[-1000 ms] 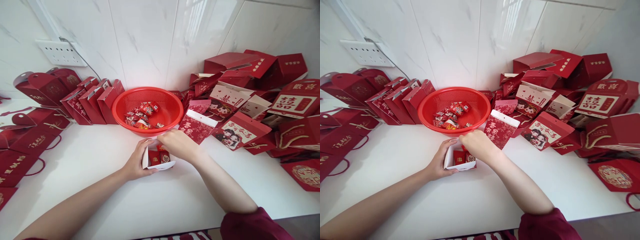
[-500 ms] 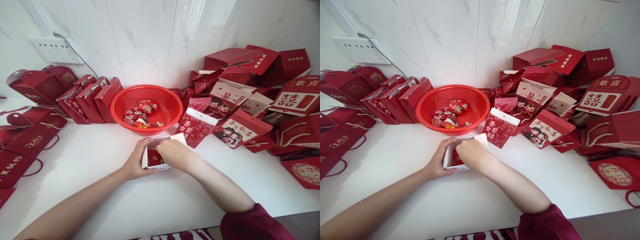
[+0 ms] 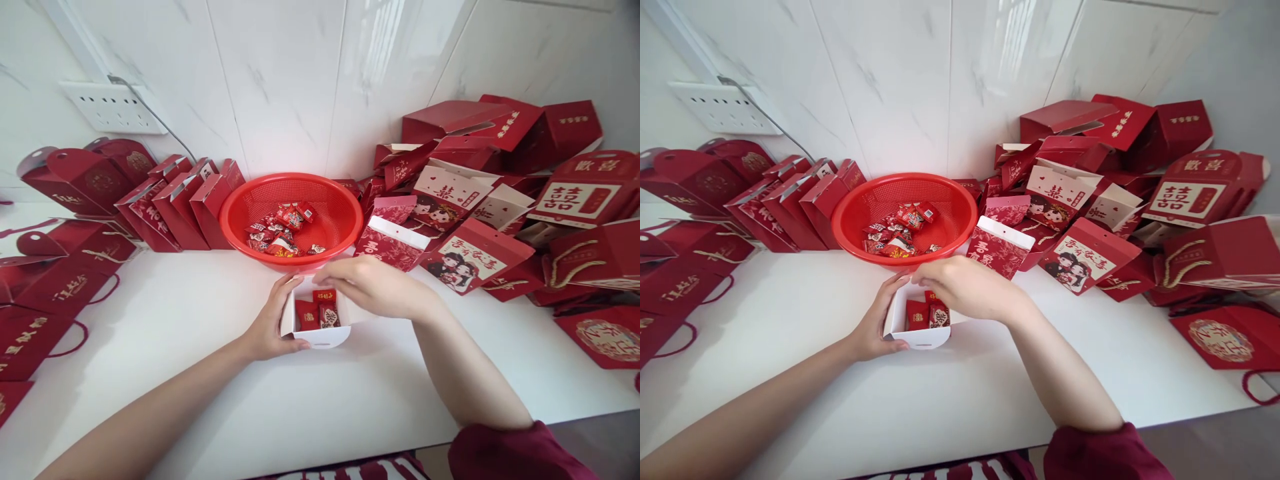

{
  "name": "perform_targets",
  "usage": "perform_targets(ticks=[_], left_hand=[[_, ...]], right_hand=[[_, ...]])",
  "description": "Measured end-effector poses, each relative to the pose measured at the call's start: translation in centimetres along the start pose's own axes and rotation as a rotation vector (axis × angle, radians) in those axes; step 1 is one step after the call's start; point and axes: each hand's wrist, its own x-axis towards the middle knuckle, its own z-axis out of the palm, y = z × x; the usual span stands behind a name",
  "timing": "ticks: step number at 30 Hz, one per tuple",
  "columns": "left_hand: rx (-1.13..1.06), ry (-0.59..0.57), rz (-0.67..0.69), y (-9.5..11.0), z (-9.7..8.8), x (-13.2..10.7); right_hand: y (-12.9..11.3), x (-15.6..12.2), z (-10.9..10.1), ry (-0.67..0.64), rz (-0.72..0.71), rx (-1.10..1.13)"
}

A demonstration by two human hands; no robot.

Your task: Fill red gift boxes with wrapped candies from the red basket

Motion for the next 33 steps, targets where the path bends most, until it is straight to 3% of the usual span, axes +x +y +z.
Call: perform_targets(ticks=[4, 7, 10, 12, 14, 18, 22, 26, 33], left_hand=[[-0.254, 0.028, -0.061, 0.5, -0.2, -0.6], [-0.508, 0.231, -0.255, 0.3, -0.4, -0.9], [-0.55, 0.392, -0.502, 0.0, -0.7, -0.8], [-0.551, 0.41, -0.581, -0.1, -0.9, -0.5], [-0.631, 0.4, -0.598, 0.2, -0.9, -0.3], [-0.783, 0.441, -0.521, 1.5, -0.3, -0.3], [-0.816, 0.52, -0.438, 2.8, 0.4, -0.8], [-0.771, 0.418, -0.486, 3.3, 0.7, -1.1], [-0.662, 0.327, -0.544, 2.7, 0.9, -1.0]], right_hand=[[1.8, -3.4, -0.1, 0.313, 0.002, 0.157], [4.0, -5.6, 1.9, 0.504, 0.054, 0.246], [6.0, -7.0, 4.2, 0.672, 0.149, 0.297], [6.9, -7.4, 5.3, 0.644, 0.21, 0.263], [7.4, -7.5, 6.1, 0.511, 0.209, 0.247], [7.4, -7.3, 7.0, 0.299, 0.105, 0.34], [6.8, -7.4, 7.4, 0.281, -0.022, 0.429], [6.3, -7.5, 7.1, 0.236, -0.16, 0.408], [5.4, -7.3, 7.3, 0.172, -0.187, 0.435]])
